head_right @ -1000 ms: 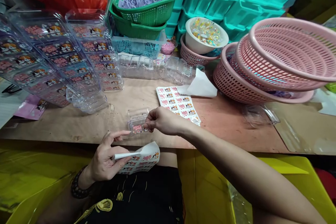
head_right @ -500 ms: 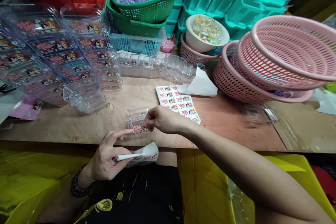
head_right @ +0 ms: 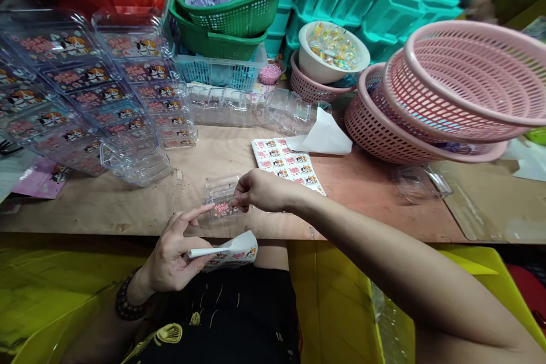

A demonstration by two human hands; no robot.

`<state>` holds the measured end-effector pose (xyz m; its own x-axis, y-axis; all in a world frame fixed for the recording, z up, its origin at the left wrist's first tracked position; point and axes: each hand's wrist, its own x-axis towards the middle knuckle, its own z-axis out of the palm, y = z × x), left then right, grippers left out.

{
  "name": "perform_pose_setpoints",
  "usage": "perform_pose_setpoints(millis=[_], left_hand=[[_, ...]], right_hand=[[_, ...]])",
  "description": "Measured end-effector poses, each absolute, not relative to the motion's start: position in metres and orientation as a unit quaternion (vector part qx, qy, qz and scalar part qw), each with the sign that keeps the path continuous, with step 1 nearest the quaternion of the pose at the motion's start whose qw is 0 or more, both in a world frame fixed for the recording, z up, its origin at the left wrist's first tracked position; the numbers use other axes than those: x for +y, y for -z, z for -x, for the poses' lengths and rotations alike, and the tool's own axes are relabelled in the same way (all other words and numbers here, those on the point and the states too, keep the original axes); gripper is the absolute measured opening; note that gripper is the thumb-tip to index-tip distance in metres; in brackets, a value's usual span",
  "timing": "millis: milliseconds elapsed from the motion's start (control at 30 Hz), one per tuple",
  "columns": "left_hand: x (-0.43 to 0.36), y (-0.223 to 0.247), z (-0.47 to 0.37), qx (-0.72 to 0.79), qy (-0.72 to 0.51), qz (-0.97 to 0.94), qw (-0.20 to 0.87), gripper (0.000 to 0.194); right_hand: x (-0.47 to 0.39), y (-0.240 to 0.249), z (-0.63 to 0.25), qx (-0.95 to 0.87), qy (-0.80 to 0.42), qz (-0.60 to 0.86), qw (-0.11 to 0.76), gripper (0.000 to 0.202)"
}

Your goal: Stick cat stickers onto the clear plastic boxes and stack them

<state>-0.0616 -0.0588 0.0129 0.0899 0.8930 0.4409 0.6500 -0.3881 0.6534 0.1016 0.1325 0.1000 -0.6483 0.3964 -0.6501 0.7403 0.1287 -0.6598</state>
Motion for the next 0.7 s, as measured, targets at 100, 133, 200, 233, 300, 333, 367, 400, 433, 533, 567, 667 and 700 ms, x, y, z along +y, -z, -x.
perform_pose_setpoints(millis=[100,133,200,233,300,333,367,400,433,533,567,667,700], left_hand=[[-0.058,-0.012,0.062,0.535,-0.411,-0.724,0.139,0.007],[-0.058,-0.013,0.062,0.535,-0.409,-0.726,0.136,0.008],[-0.057,-0.014,0.062,0.532,-0.401,-0.733,0.136,0.008],[-0.056,-0.015,0.061,0.530,-0.398,-0.736,0.136,0.008],[-0.054,-0.018,0.060,0.525,-0.393,-0.743,0.136,0.009],[-0.054,-0.019,0.060,0.523,-0.390,-0.745,0.136,0.009],[-0.053,-0.019,0.059,0.521,-0.386,-0.749,0.136,0.010],[-0.052,-0.020,0.059,0.520,-0.382,-0.752,0.137,0.010],[-0.052,-0.020,0.059,0.522,-0.375,-0.753,0.139,0.010],[-0.052,-0.019,0.058,0.537,-0.356,-0.750,0.150,0.011],[-0.052,-0.019,0.059,0.543,-0.350,-0.748,0.154,0.012],[-0.054,-0.019,0.059,0.555,-0.326,-0.747,0.164,0.013],[-0.054,-0.020,0.059,0.558,-0.318,-0.748,0.165,0.013]], right_hand=[[0.132,-0.101,-0.101,0.735,0.530,-0.392,0.162,0.044],[0.132,-0.101,-0.101,0.735,0.529,-0.392,0.162,0.043],[0.131,-0.102,-0.100,0.736,0.526,-0.394,0.163,0.041],[0.131,-0.102,-0.100,0.736,0.524,-0.396,0.164,0.040],[0.131,-0.104,-0.099,0.736,0.520,-0.400,0.167,0.037],[0.130,-0.104,-0.099,0.736,0.518,-0.402,0.168,0.037],[0.130,-0.105,-0.098,0.737,0.516,-0.403,0.171,0.036],[0.130,-0.106,-0.097,0.737,0.513,-0.405,0.174,0.035],[0.130,-0.106,-0.097,0.738,0.509,-0.406,0.175,0.033],[0.127,-0.107,-0.096,0.752,0.485,-0.410,0.178,0.026],[0.125,-0.107,-0.096,0.759,0.471,-0.414,0.175,0.025],[0.116,-0.107,-0.094,0.786,0.414,-0.434,0.148,0.026],[0.113,-0.107,-0.094,0.796,0.393,-0.440,0.137,0.025]])
